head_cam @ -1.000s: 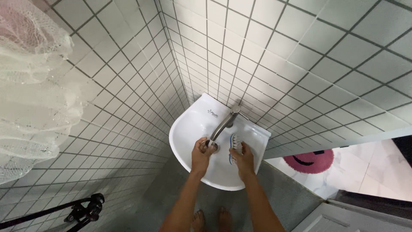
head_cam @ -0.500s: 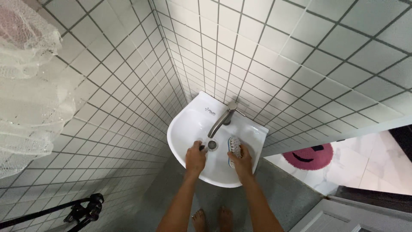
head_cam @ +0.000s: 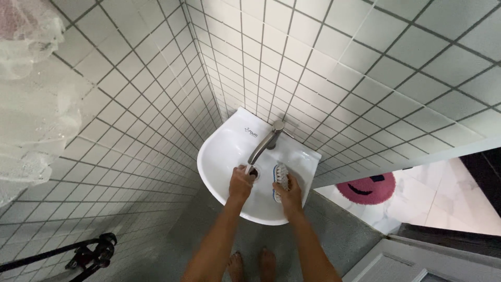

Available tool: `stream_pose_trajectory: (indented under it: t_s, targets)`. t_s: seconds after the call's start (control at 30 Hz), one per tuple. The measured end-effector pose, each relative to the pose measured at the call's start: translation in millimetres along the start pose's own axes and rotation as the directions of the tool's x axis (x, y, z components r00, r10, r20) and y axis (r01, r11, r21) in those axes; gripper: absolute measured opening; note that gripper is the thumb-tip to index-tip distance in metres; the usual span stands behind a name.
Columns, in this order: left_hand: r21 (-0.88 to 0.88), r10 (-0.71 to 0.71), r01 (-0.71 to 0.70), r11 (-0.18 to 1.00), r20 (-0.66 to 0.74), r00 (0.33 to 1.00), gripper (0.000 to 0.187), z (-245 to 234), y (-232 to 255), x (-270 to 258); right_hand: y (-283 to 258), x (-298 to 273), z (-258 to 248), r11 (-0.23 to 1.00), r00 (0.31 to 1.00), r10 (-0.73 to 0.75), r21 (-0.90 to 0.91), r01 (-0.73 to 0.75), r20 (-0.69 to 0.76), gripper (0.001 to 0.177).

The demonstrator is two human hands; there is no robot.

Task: Scrub the faucet and drain area of a small white sink using a blue scrub brush.

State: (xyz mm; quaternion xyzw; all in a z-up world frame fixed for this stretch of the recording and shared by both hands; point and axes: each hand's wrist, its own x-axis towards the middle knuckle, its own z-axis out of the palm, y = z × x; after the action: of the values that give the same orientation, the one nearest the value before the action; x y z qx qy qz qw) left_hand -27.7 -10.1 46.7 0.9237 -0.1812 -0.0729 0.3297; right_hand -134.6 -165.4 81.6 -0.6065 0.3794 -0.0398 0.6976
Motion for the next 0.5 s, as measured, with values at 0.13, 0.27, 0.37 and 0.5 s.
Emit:
stream_pose_trajectory:
  t_s: [0.13,0.27,0.37,0.5]
  targets:
    - [-0.008,-0.004,0.004,1.0,-0.016,1.0,0.02,-2.7,2.4,1.1,2.1,-1.2,1.5,0.999,0.999,-0.034,0.002,0.034,0.02,0.073]
    - [-0.071,-0.212,0.214,0.974,0.035,0.977,0.02,-6.2,5.0,7.5,3.3,2.6,0.2,1.0,0.999,-0.029,0.006,0.029,0.024,0.074]
    - [0.011,-0.149,0.148,0.989,0.054,0.987,0.015,2.7,-8.0,12.3,8.9,5.9,-0.8,0.999,0.999,-0.029,0.034,0.028,0.029,0.073]
    - [-0.066,-0.202,0.207,0.976,0.075,0.976,0.022,10.4,-18.2,14.8,1.2,1.9,2.2,1.0,1.0,-0.009,0.025,0.008,0.014,0.07]
